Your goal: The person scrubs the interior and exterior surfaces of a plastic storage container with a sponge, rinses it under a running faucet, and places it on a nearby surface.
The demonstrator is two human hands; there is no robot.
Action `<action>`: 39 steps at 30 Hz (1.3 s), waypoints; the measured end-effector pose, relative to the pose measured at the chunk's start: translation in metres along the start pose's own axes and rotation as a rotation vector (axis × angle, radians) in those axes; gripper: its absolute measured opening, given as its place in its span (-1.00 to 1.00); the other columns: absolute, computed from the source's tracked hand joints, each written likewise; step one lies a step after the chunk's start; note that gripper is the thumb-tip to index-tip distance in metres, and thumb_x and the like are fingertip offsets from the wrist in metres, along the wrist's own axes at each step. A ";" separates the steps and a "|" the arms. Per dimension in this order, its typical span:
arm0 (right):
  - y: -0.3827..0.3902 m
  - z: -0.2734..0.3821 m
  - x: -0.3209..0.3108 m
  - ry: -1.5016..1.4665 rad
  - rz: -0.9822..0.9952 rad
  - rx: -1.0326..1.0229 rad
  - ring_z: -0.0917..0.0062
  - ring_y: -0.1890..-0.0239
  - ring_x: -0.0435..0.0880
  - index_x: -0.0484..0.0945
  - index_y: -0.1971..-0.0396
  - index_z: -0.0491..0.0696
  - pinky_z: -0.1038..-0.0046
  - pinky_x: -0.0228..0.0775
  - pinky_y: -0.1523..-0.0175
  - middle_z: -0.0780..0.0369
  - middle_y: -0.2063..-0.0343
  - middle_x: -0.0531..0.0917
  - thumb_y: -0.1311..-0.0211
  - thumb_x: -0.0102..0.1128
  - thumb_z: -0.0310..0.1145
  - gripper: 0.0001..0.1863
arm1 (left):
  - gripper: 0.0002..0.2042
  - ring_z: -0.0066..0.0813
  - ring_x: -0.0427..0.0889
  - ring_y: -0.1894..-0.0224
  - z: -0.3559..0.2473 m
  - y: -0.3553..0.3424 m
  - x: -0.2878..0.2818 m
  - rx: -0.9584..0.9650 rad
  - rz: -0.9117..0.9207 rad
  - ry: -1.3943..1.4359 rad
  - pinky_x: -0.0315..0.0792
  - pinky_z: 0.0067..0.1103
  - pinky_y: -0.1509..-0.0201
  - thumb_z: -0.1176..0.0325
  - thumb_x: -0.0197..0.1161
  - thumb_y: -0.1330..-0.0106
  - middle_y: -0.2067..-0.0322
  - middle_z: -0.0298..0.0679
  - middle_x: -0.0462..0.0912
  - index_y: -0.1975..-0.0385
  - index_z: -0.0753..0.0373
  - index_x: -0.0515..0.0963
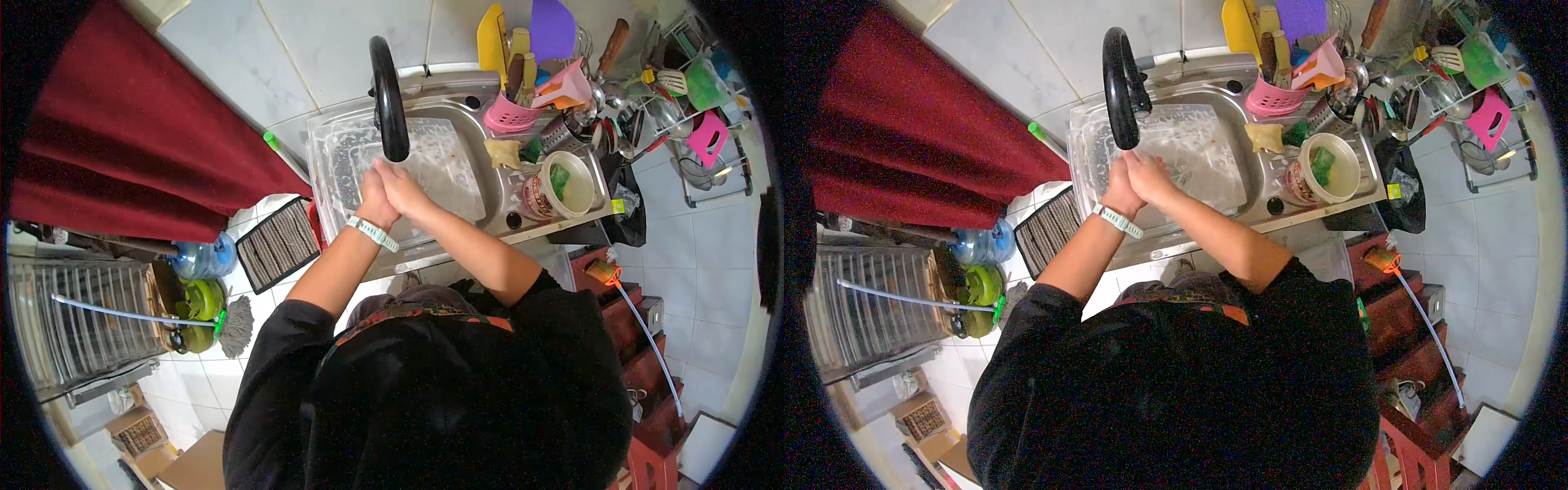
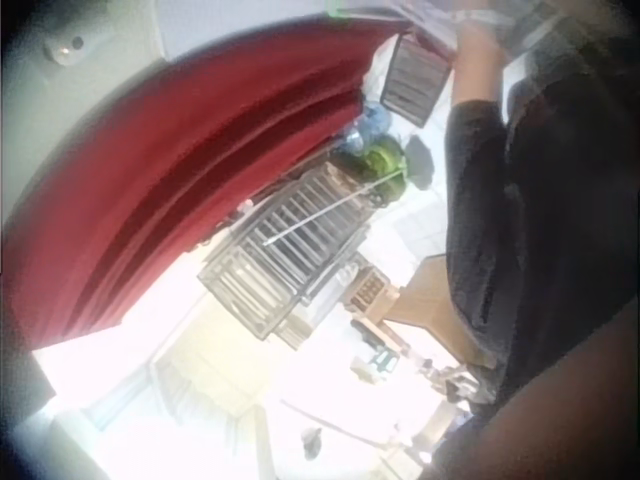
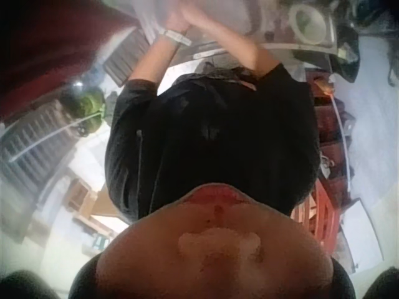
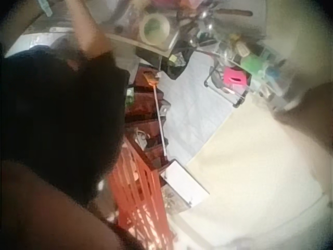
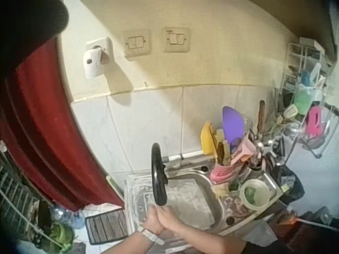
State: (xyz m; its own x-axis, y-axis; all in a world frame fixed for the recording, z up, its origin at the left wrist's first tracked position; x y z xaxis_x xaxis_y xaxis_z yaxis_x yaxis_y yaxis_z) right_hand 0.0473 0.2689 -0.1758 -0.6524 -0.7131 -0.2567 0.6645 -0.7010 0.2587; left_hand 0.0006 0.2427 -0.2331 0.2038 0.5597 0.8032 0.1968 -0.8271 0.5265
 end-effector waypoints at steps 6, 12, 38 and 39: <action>0.020 0.010 0.009 -0.030 -0.011 -0.152 0.23 -0.06 0.38 0.38 0.09 -0.19 0.34 0.05 -0.21 -0.01 0.02 0.43 -0.31 -0.38 -0.04 -0.47 | -0.64 -0.22 0.46 0.27 -0.002 0.009 -0.011 -0.061 -0.151 -0.098 0.38 -0.32 0.20 0.09 -0.26 -0.30 0.33 -0.08 0.48 0.33 0.27 0.35; -0.005 -0.001 -0.034 0.059 0.186 -0.226 0.30 0.07 0.47 0.43 0.11 -0.21 0.41 0.24 -0.05 0.00 0.10 0.50 -0.27 -0.17 -0.23 -0.62 | -0.43 -0.26 0.35 0.04 -0.041 0.044 0.020 -0.044 -0.036 -0.224 0.27 -0.42 -0.05 0.12 -0.26 -0.34 -0.11 -0.04 0.22 -0.21 0.41 -0.04; 0.019 0.074 -0.041 0.507 0.399 -0.091 0.29 0.07 0.51 0.47 0.09 -0.02 0.41 0.30 -0.02 0.07 0.17 0.56 -0.22 -0.13 -0.11 -0.60 | -0.80 -0.49 0.51 0.21 -0.013 0.045 0.000 0.069 -0.013 -0.546 0.39 -0.61 0.06 0.45 -0.09 -0.28 0.27 -0.28 0.52 0.14 0.29 0.39; 0.024 0.079 -0.039 0.550 0.407 -0.157 0.29 0.07 0.51 0.48 0.09 -0.03 0.40 0.30 -0.02 0.06 0.17 0.56 -0.22 -0.12 -0.12 -0.61 | -0.79 -0.46 0.53 0.22 -0.009 0.040 -0.003 0.005 -0.039 -0.471 0.42 -0.59 0.08 0.40 -0.13 -0.31 0.27 -0.26 0.53 0.15 0.27 0.39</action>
Point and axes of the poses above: each hand's wrist, its own y-axis away from the middle knuckle, its own x-axis out of the palm, z = x × y, the point moved 5 cm from there along -y, towards the middle knuckle
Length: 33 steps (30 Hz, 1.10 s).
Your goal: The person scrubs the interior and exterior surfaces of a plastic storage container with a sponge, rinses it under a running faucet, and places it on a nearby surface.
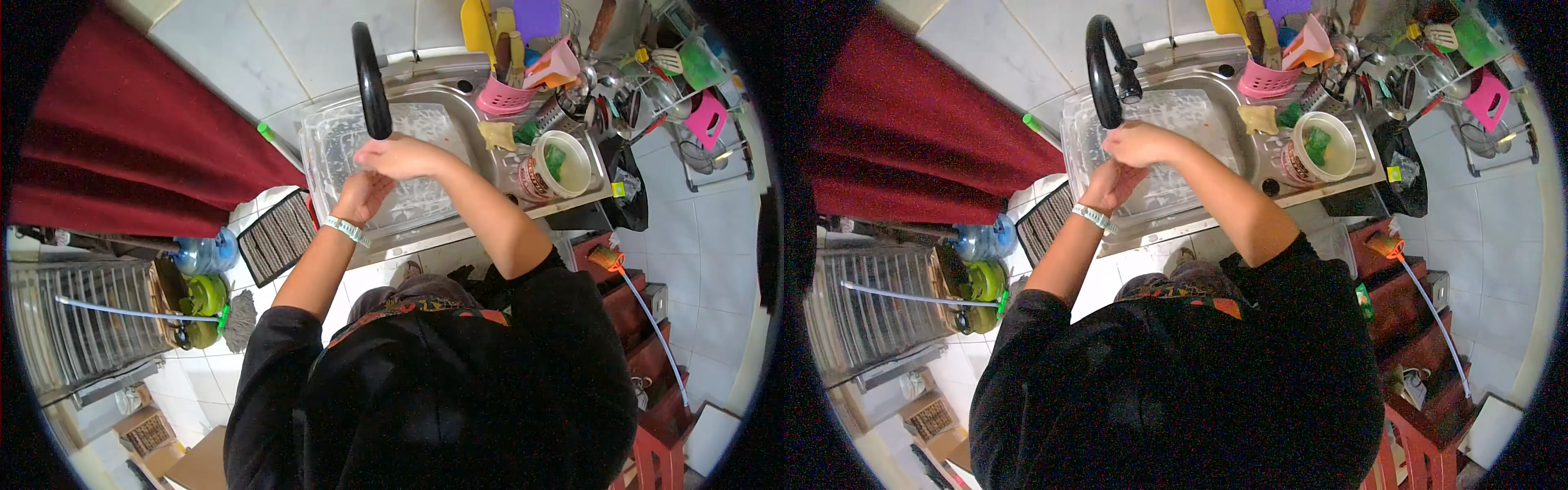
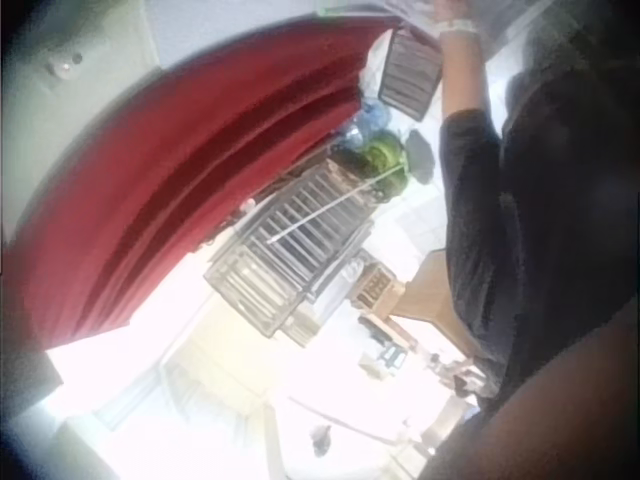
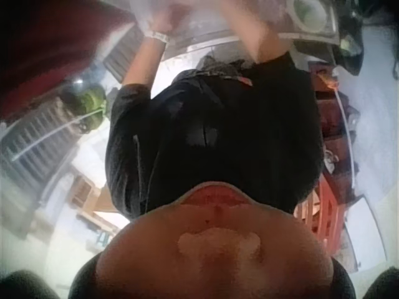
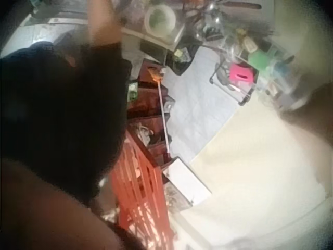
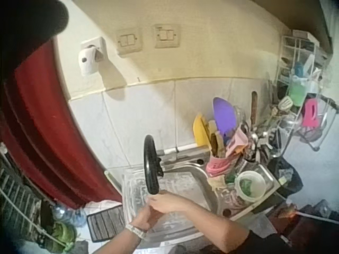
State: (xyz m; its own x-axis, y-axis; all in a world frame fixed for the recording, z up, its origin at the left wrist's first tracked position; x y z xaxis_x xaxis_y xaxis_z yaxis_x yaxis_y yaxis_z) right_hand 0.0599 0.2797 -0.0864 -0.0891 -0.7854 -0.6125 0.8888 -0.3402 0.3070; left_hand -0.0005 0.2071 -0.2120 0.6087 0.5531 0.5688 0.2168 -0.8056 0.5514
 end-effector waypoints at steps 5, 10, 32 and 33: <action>-0.008 -0.018 0.037 -0.168 -0.322 -0.086 0.12 0.09 0.48 0.50 0.21 -0.13 0.22 0.21 -0.07 -0.02 0.22 0.54 -0.21 -0.24 -0.12 -0.57 | -0.69 -0.34 0.52 0.14 -0.001 -0.016 0.011 0.053 -0.054 0.289 0.41 -0.41 0.00 0.22 -0.27 -0.34 0.20 -0.14 0.53 0.16 0.25 0.38; -0.021 -0.074 0.049 -0.248 -0.608 0.095 0.15 -0.07 0.34 0.41 0.07 -0.15 0.25 0.06 -0.18 -0.01 0.04 0.44 -0.24 -0.30 -0.06 -0.50 | -0.68 -0.28 0.47 0.16 0.006 -0.013 0.048 -0.043 0.055 0.401 0.31 -0.34 -0.01 0.09 -0.20 -0.30 0.27 -0.22 0.54 0.32 0.18 0.42; 0.033 -0.283 0.045 -0.716 -0.404 0.545 0.21 -0.16 0.28 0.25 -0.10 -0.22 0.31 0.10 -0.19 -0.05 -0.11 0.29 -0.07 0.00 0.17 -0.21 | -0.58 -0.32 0.21 -0.22 -0.061 0.036 -0.004 0.233 -0.049 -0.237 0.08 -0.46 -0.27 0.31 -0.12 -0.32 -0.14 -0.09 0.25 -0.11 0.42 0.18; 0.029 -0.287 0.048 -0.717 -0.402 0.542 0.21 -0.16 0.28 0.25 -0.10 -0.22 0.31 0.10 -0.19 -0.05 -0.11 0.29 -0.07 0.00 0.17 -0.21 | -0.59 -0.31 0.23 -0.20 -0.068 0.039 -0.005 0.283 -0.048 -0.234 0.11 -0.46 -0.26 0.33 -0.11 -0.32 -0.13 -0.06 0.26 -0.10 0.44 0.18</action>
Point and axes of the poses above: each hand's wrist, its own y-axis away from the middle knuckle, its own x-axis out of the palm, z = x × y, the point moved 5 cm from there along -y, towards the middle knuckle
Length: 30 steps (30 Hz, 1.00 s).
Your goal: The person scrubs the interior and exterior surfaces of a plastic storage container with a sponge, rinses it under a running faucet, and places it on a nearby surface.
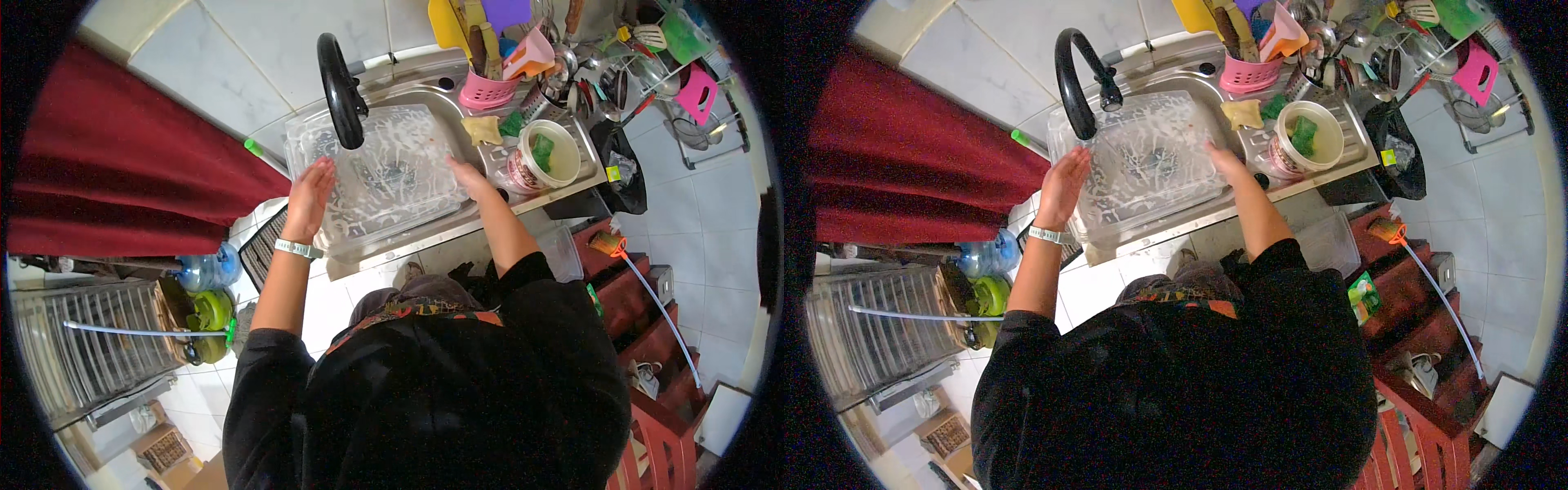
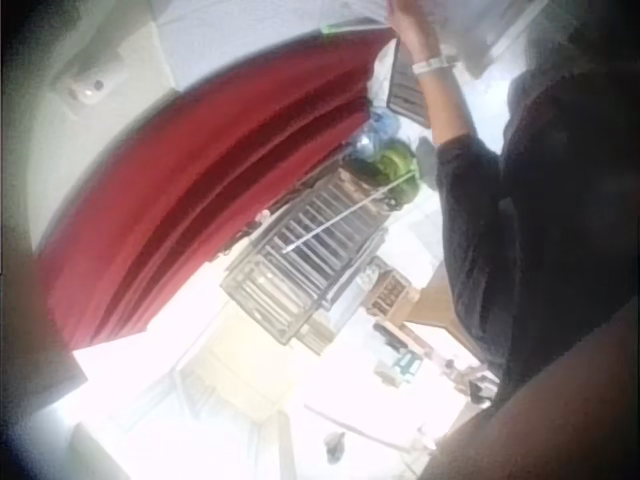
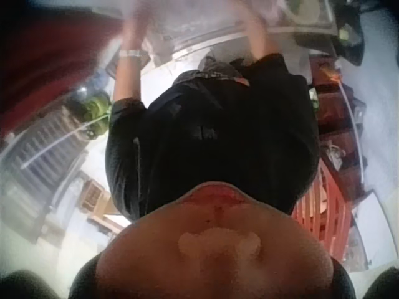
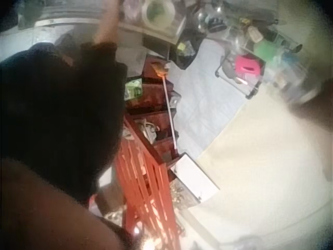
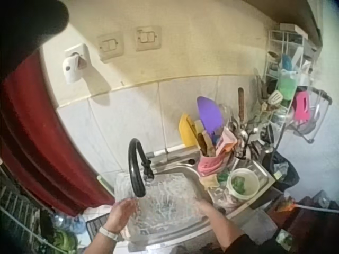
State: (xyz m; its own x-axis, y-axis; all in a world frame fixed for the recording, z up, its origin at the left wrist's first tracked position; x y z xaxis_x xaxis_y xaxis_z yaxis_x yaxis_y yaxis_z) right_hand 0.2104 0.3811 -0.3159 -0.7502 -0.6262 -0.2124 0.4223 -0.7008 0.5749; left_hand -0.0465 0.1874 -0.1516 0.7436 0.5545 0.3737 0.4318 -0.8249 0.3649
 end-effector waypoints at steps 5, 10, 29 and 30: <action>0.005 0.009 0.012 0.004 0.015 0.142 0.27 -0.29 0.01 0.09 -0.20 -0.17 0.35 -0.18 -0.30 0.03 -0.23 0.11 0.13 -0.18 0.50 0.10 | -0.70 -0.46 0.44 0.02 -0.023 -0.003 -0.034 0.349 -0.123 -0.067 0.28 -0.59 -0.09 0.43 0.11 -0.22 0.07 -0.16 0.47 0.05 0.38 0.39; 0.026 0.019 0.016 -0.114 0.118 0.166 0.26 -0.32 -0.11 -0.05 -0.26 -0.09 0.24 -0.29 -0.31 0.07 -0.28 -0.03 0.14 -0.12 0.48 0.11 | -0.54 -0.39 0.37 -0.05 -0.007 0.011 -0.076 0.362 -0.357 -0.248 0.19 -0.58 -0.14 0.35 0.15 -0.21 -0.03 -0.12 0.38 -0.09 0.36 0.25; 0.099 0.082 -0.007 -0.211 0.298 0.147 0.38 -0.01 0.45 0.20 -0.15 -0.09 0.29 0.41 0.05 0.09 -0.07 0.36 -0.08 0.06 0.14 -0.24 | -0.54 -0.49 0.50 0.16 -0.035 0.047 -0.060 -0.012 -0.090 -0.149 0.36 -0.59 0.11 0.11 0.10 -0.23 0.20 -0.23 0.52 0.04 0.36 0.36; 0.102 0.081 -0.008 -0.210 0.299 0.146 0.38 -0.01 0.45 0.20 -0.15 -0.09 0.29 0.41 0.05 0.09 -0.07 0.36 -0.08 0.06 0.14 -0.24 | -0.57 -0.51 0.52 0.20 -0.037 0.050 -0.061 -0.041 -0.088 -0.167 0.38 -0.60 0.13 0.10 0.07 -0.25 0.25 -0.26 0.54 0.06 0.35 0.39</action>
Point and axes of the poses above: each hand's wrist, its own y-axis away from the middle knuckle, its own x-axis out of the palm, z = x × y, the point moved 5 cm from there along -y, towards the middle knuckle
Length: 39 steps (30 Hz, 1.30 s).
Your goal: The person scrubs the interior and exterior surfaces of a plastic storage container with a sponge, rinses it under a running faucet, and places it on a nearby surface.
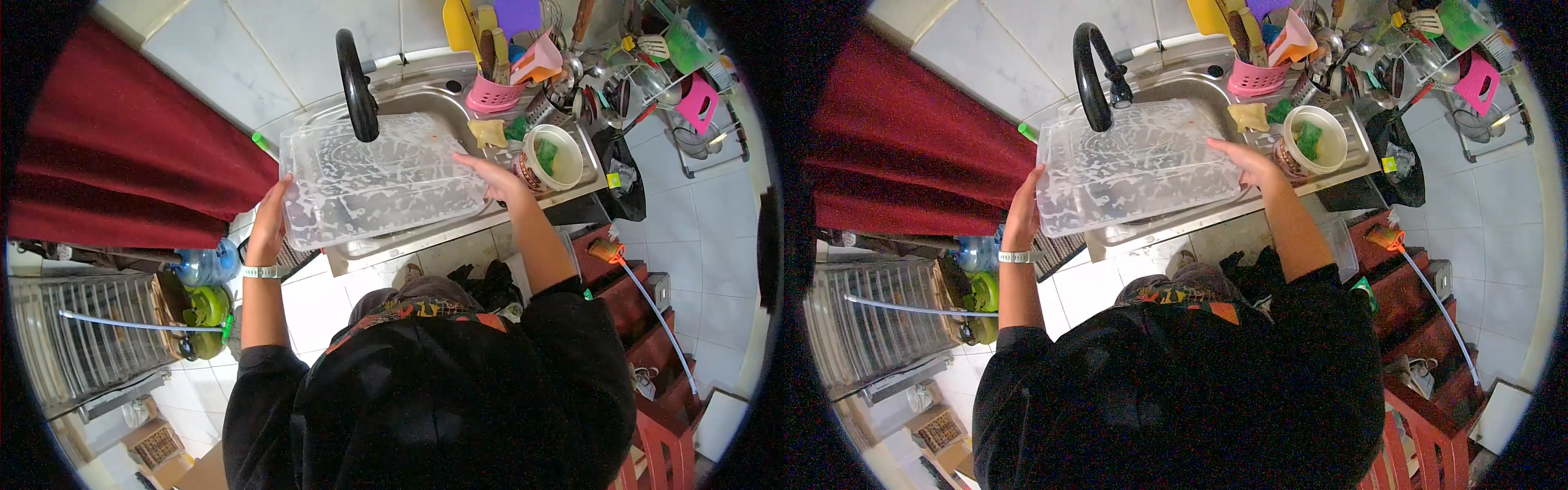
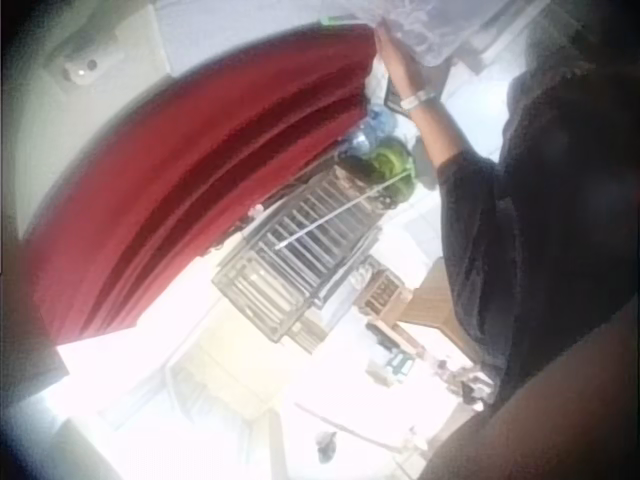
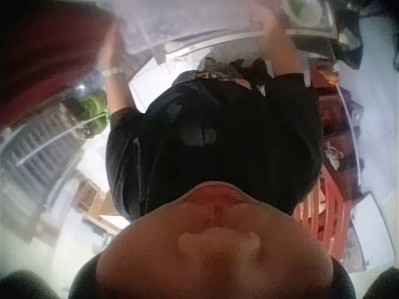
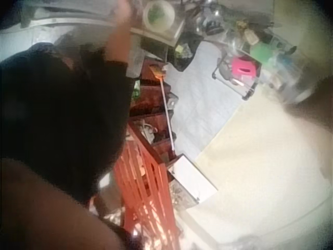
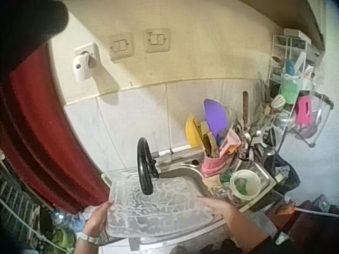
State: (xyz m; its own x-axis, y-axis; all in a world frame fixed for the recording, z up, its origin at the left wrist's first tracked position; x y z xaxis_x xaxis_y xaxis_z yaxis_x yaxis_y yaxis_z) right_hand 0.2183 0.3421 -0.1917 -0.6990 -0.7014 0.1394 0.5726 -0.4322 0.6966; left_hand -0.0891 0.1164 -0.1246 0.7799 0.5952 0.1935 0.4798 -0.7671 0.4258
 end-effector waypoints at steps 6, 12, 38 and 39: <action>0.054 0.003 0.017 -0.086 0.100 0.095 0.54 0.20 0.58 0.33 0.00 -0.12 0.43 0.51 0.17 0.24 0.15 0.52 -0.13 0.08 0.00 -0.43 | -0.57 -0.54 0.52 0.24 -0.023 0.026 -0.020 0.004 -0.105 -0.409 0.36 -0.67 0.13 0.10 -0.07 -0.33 0.22 -0.24 0.55 0.11 0.39 0.45; 0.068 -0.002 0.031 -0.216 0.272 0.053 0.54 0.19 0.59 0.38 0.05 -0.12 0.39 0.47 0.07 0.25 0.19 0.57 -0.19 0.03 -0.07 -0.53 | -0.76 -0.43 0.51 0.22 -0.057 0.052 -0.040 0.363 0.013 -0.850 0.33 -0.57 0.07 0.48 -0.08 -0.27 0.29 -0.03 0.56 0.13 0.42 0.43; 0.038 0.021 0.181 -0.377 0.590 -0.241 0.47 -0.13 0.27 0.03 -0.25 0.12 0.26 0.25 -0.10 0.20 -0.20 0.14 -0.27 -0.18 0.04 -0.39 | -0.57 -0.07 0.30 -0.12 -0.086 0.153 -0.181 1.204 -0.243 -0.205 0.15 -0.19 -0.22 0.19 -0.10 -0.28 -0.06 0.07 0.30 -0.06 0.32 0.23; 0.032 0.020 0.185 -0.308 0.622 -0.257 0.45 -0.12 0.27 0.01 -0.26 0.10 0.28 0.25 -0.10 0.19 -0.20 0.14 -0.26 -0.14 0.02 -0.37 | -0.54 -0.09 0.30 -0.12 -0.070 0.153 -0.211 1.131 -0.438 -0.014 0.16 -0.21 -0.22 0.19 -0.08 -0.27 -0.06 0.05 0.30 -0.09 0.34 0.19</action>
State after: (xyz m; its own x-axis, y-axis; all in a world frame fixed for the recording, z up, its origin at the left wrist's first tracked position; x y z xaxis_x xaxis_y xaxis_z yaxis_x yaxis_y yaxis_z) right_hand 0.0989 0.2100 -0.1300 -0.2797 -0.6853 0.6724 0.9579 -0.1525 0.2431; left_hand -0.2088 -0.1097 -0.0387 0.4648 0.8592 0.2140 0.7786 -0.2815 -0.5609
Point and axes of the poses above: each hand's wrist, its own y-axis away from the middle knuckle, its own x-axis out of the palm, z = x × y, the point moved 5 cm from there along -y, towards the middle knuckle
